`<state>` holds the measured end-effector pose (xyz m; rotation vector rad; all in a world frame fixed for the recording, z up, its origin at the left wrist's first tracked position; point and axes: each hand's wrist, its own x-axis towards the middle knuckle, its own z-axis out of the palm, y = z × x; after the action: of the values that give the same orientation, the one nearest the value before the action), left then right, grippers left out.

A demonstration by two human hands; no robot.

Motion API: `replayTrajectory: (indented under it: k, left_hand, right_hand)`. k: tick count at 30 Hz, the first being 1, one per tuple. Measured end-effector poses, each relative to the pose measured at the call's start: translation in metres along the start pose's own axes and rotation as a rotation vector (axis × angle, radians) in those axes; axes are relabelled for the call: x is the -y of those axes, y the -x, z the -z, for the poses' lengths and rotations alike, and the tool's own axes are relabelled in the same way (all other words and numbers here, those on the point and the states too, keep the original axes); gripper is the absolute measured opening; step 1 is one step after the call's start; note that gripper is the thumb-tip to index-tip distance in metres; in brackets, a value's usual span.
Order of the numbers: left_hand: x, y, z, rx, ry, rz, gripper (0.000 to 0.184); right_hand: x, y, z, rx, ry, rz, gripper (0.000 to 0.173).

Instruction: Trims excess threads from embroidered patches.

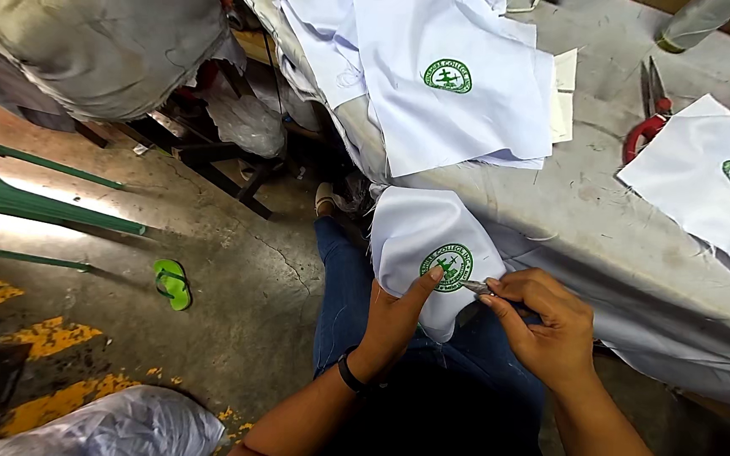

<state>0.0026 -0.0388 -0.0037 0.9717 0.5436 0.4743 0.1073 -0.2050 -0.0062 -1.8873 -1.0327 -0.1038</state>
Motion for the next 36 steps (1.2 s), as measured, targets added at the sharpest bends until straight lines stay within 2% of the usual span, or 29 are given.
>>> replayTrajectory:
  k: [3, 8, 18, 25, 36]
  left_hand:
    - [0.000, 0.000, 0.000, -0.008, 0.002, -0.008, 0.027]
    - [-0.001, 0.000, 0.000, -0.012, -0.007, -0.014, 0.027]
    - [0.002, 0.002, 0.001, 0.010, -0.016, -0.075, 0.027]
    - [0.001, 0.003, -0.001, 0.026, 0.054, 0.002, 0.028]
    - [0.001, 0.004, -0.004, -0.037, 0.064, -0.002, 0.029]
  right_hand:
    - [0.002, 0.001, 0.001, 0.028, -0.020, 0.005, 0.020]
    - [0.000, -0.001, 0.004, -0.066, 0.001, 0.005, 0.020]
    - [-0.003, -0.001, 0.000, -0.112, 0.023, 0.003, 0.020]
    - [-0.001, 0.002, -0.009, -0.206, -0.034, -0.060, 0.019]
    - [0.003, 0.004, -0.004, -0.165, -0.019, -0.025, 0.018]
